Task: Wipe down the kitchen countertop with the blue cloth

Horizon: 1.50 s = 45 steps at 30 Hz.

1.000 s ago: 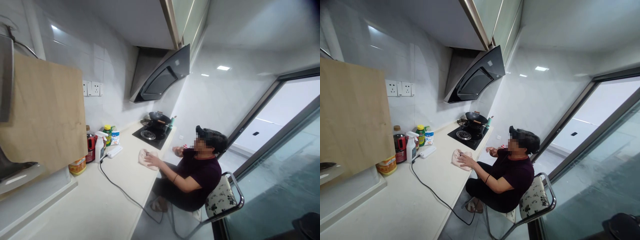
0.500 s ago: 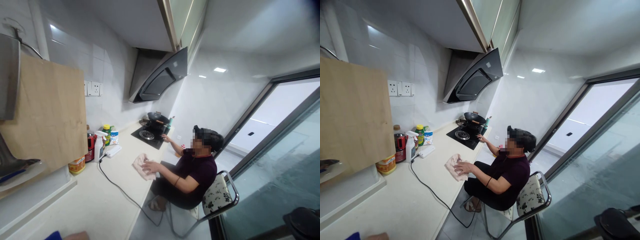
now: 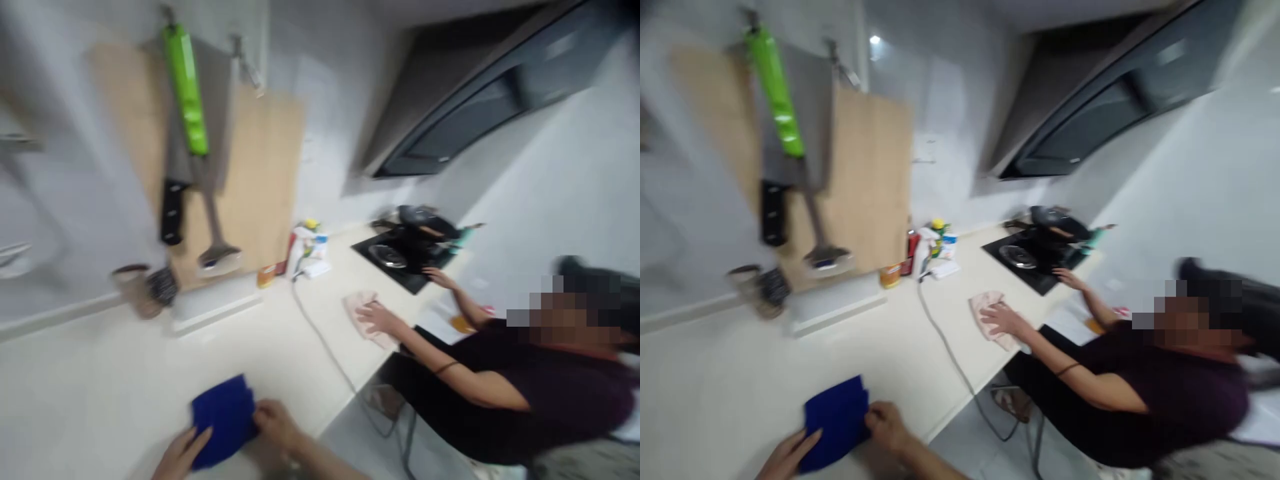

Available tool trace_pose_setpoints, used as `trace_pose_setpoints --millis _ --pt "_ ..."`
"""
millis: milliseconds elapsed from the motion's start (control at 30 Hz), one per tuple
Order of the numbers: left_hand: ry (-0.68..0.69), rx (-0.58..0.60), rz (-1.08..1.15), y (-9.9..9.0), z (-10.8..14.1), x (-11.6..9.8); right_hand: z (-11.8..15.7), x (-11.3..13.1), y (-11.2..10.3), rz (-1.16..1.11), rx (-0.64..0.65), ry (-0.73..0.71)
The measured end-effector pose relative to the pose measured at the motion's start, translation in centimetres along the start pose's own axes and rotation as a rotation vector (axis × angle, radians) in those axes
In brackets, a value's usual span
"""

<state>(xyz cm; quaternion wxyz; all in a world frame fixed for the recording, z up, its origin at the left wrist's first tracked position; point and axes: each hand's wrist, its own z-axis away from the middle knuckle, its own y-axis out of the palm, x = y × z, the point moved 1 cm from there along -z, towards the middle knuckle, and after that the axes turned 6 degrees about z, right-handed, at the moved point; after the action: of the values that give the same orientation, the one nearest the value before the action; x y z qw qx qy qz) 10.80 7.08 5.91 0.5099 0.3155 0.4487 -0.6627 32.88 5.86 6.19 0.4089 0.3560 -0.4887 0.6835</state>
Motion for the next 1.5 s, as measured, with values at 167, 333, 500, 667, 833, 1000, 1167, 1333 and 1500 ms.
trace_pose_setpoints --millis 167,333,500,667,833,1000,1167,1333,1500 --pt "0.011 0.058 -0.015 -1.1 2.3 2.0 -0.8 -2.0 1.4 0.037 0.065 -0.022" --pt "0.061 -0.040 -0.026 0.1 2.3 2.0 -1.1 -1.5 2.1 0.135 -0.007 -0.080" --pt "0.126 -0.140 -0.059 -0.2 3.0 2.4 -2.0 -1.1 2.7 0.168 -0.074 -0.186" --pt "0.044 -0.257 -0.210 -0.6 2.4 2.8 -3.8 -2.2 2.9 0.270 -0.160 -0.239" --pt "0.247 -0.465 -0.345 -0.4 2.4 3.4 -3.7 -1.3 3.3 0.505 -0.193 -0.550" --pt "0.528 -0.508 -0.419 -0.5 1.9 4.7 -3.6 0.6 5.9 0.874 0.169 -1.003" --pt "0.573 -0.531 -0.504 -2.8 2.2 6.5 -3.6 -2.0 3.5 0.987 0.157 -0.852" --pt "0.501 -0.716 -0.547 -8.3 4.8 9.1 -2.4 -8.6 -4.7 1.138 -0.041 -0.722" --pt "0.241 -0.900 -0.753 -13.2 9.2 11.1 -4.1 -10.8 -9.8 1.211 -0.169 -0.574"
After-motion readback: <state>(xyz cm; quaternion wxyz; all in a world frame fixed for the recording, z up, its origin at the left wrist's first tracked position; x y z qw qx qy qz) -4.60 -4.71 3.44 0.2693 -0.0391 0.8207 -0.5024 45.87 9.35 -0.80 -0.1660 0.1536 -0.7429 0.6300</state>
